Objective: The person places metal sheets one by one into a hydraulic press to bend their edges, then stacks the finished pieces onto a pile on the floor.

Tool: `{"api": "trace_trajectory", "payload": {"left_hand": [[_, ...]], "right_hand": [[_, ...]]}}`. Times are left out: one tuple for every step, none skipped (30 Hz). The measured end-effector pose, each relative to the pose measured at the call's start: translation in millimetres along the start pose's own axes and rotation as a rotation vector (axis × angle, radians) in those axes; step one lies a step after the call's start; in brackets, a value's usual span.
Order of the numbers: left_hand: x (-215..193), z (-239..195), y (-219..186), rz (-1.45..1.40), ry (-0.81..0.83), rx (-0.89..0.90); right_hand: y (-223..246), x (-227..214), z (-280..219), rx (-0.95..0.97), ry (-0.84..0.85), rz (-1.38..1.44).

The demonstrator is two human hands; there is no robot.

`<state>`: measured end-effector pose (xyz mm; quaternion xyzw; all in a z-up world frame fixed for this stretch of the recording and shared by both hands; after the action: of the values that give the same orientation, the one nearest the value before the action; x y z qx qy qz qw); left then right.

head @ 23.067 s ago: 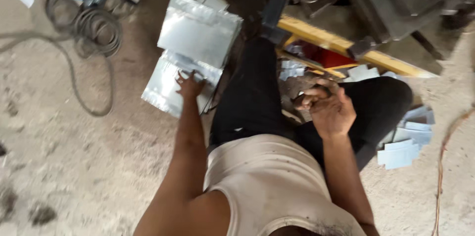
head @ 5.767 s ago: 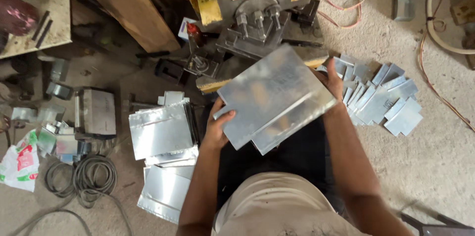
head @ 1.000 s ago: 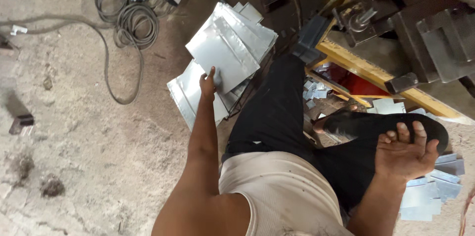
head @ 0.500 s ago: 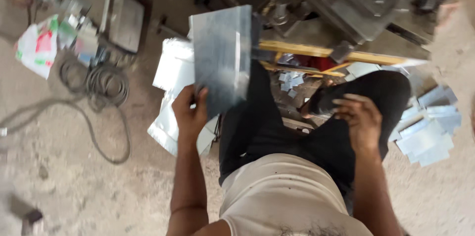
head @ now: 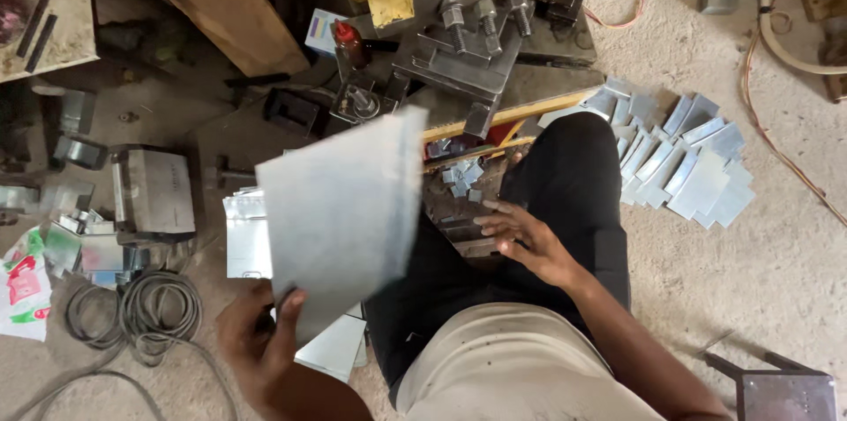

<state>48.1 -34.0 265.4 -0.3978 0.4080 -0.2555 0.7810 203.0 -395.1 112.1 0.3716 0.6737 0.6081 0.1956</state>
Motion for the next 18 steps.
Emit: {"api": "trace_trajectory", "payload": {"left_hand": [[0,1,2,-0.084,0.054,0.002],[19,7,12,-0.185,0.099,0.025],[49,18,27,-0.285,0.140,0.051],[83,24,47,-0.307,0.276,-0.137],[116,27,65,-0.247,0.365,-0.302],[149,33,76,-0.300,0.452,-0.329],[179,41,84,-0.391,0.423,-0.311],[202,47,91,-0.466,0.436,-0.329],[217,54,96,-0.545,0.452,-0.340],[223,58,98,-0.525,0.466,-0.360],[228,63,95,-0.507,0.482,-0.382],[231,68,87,-0.490,0.498,-0.405],[225,71,75,-0.368,0.499,-0.409],[209,72,61,-0.246,0.499,-0.412],[196,77,46,-0.123,0.494,-0.408],[184,88,24,-0.073,0.369,-0.207],[168,93,3,-0.024,0.240,-0.006],[156,95,-16,0.023,0.113,0.195]], "right_hand": [[0,0,-2,-0.076,0.050,0.085],[-1,-1,-8,-0.152,0.100,0.169],[-4,-1,-12,-0.232,0.154,0.252],[-11,-1,-13,-0.240,0.106,0.348],[-19,3,-15,-0.245,0.057,0.447],[-26,2,-15,-0.249,0.008,0.546],[-35,-1,-16,-0.179,-0.134,0.479],[-42,-4,-17,-0.107,-0.275,0.409],[-46,-9,-19,-0.041,-0.420,0.336],[-46,-11,-17,-0.051,-0.448,0.308],[-45,-13,-17,-0.057,-0.479,0.279],[-42,-16,-17,-0.062,-0.510,0.249],[-39,-15,-17,-0.053,-0.536,0.292],[-36,-14,-11,-0.044,-0.562,0.335],[-30,-13,-1,-0.039,-0.585,0.378],[-23,-12,11,-0.052,-0.593,0.384],[-15,-13,27,-0.063,-0.597,0.391],[-7,-18,39,-0.074,-0.600,0.397]]}}
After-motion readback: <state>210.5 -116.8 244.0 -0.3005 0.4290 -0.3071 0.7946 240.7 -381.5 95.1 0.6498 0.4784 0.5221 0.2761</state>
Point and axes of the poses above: each hand's wrist, its own z-axis towards the middle knuckle, its own x-axis out of the palm, y = z × x, the point moved 4 cm from there along z, towards the middle knuckle, and after that the axes turned 3 degrees about z, right-handed, at the moved point
